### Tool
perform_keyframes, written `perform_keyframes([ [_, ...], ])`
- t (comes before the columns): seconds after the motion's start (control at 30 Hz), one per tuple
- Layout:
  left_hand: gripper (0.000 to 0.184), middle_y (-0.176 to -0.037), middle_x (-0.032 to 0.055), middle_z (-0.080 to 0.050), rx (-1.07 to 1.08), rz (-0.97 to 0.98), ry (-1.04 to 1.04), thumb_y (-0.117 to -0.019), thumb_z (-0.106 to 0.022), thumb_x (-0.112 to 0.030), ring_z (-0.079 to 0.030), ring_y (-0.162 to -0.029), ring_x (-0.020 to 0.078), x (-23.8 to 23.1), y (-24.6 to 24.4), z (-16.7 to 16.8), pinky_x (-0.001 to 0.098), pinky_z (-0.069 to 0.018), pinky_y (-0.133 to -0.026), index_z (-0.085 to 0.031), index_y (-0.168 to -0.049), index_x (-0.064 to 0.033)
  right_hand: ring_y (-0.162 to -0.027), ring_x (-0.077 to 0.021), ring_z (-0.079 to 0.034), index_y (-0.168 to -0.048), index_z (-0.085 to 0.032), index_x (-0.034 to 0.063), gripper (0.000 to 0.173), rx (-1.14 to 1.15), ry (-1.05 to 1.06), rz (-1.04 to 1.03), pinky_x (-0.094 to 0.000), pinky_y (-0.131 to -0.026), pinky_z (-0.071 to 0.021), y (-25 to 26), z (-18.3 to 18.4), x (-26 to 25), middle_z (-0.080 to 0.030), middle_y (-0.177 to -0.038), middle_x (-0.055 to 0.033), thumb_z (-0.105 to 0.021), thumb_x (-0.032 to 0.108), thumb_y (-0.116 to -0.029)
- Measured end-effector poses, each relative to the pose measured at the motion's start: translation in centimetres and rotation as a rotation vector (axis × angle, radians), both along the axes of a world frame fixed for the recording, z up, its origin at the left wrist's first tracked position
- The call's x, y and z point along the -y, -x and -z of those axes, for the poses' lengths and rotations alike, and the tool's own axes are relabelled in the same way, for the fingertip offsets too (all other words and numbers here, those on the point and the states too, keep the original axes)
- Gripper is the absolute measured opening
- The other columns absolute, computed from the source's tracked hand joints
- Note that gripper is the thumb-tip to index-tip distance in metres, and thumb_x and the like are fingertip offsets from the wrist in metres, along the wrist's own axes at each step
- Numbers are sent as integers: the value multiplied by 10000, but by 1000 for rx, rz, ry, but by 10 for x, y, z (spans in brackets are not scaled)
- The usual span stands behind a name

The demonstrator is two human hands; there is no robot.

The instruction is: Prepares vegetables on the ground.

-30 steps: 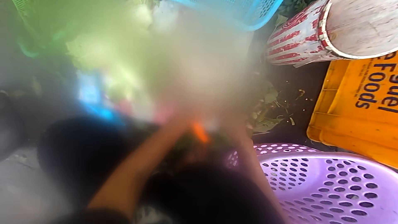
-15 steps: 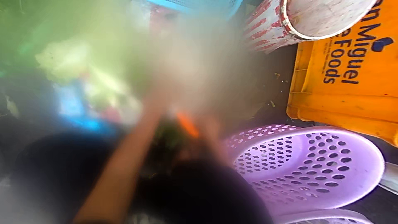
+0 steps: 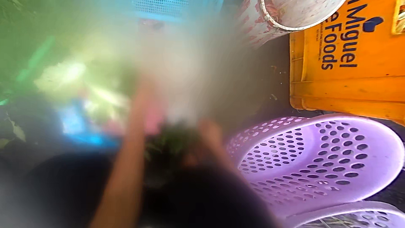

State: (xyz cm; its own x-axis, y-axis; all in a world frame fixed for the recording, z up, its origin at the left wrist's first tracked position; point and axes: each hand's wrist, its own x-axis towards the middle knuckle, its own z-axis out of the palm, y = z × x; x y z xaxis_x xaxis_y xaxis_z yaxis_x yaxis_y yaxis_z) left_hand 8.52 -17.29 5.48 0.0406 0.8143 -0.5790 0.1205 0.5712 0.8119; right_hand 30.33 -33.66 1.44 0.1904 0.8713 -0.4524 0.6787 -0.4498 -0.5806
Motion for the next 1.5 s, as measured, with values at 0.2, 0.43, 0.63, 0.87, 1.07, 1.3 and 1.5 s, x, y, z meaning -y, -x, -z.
perform_keyframes([
  [0.2, 419, -1266, 130, -677, -611, 510, -475, -1054, -530, -118, -650, -1152, 304, 9, -35, 116, 505, -523, -998, -621, -1430, -278, -1006, -441, -683, -1337, -604, -16, 348, 113, 95, 55, -598, -854, -556, 10, 21, -11, -581, -1329, -271, -512, 161, -1051],
  [0.43, 266, -1057, 102, -749, -591, 363, -451, -1005, -664, -182, -736, -921, 225, 12, -44, 110, 462, -600, -866, -675, -1257, -97, -951, -428, -699, -1385, -561, -20, 374, 155, 137, 30, -573, -822, -576, 21, 29, -5, -572, -1322, -274, -476, 141, -1058],
  [0.63, 393, -1284, 139, -667, -798, 500, -638, -978, -699, -248, -661, -1140, 311, 42, -63, 112, 475, -549, -963, -663, -1346, -116, -897, -433, -697, -1335, -574, -46, 345, 150, 105, 20, -582, -775, -574, 18, 33, 0, -579, -1290, -286, -498, 133, -1050],
  [0.87, 290, -1142, 133, -697, -978, 518, -690, -982, -663, -158, -687, -967, 293, 58, -70, 135, 419, -570, -846, -738, -1257, -109, -850, -409, -701, -1315, -592, -43, 340, 205, -50, 13, -557, -721, -585, 23, 39, 15, -598, -1249, -271, -511, 150, -1047],
  [1.07, 333, -1220, 194, -690, -828, 507, -510, -1011, -562, -83, -678, -1114, 317, 48, -83, 104, 407, -529, -985, -699, -1311, -39, -828, -426, -709, -1279, -601, -64, 311, 230, -6, -18, -554, -709, -589, 31, 39, 25, -604, -1240, -286, -508, 113, -1041],
  [1.3, 286, -1150, 158, -707, -771, 395, -564, -961, -660, -55, -707, -1012, 271, 50, -80, 117, 400, -573, -922, -724, -1238, -20, -854, -401, -711, -1219, -574, -57, 263, 281, 182, -47, -530, -732, -591, 34, 37, 19, -575, -1235, -261, -471, 130, -1067],
  [1.5, 266, -1139, 127, -701, -855, 382, -543, -966, -709, -218, -697, -1016, 280, 67, -68, 116, 433, -579, -871, -738, -1208, -109, -846, -390, -712, -1187, -563, -50, 243, 301, 261, -69, -517, -732, -592, 35, 36, 13, -555, -1243, -263, -485, 140, -1058],
])
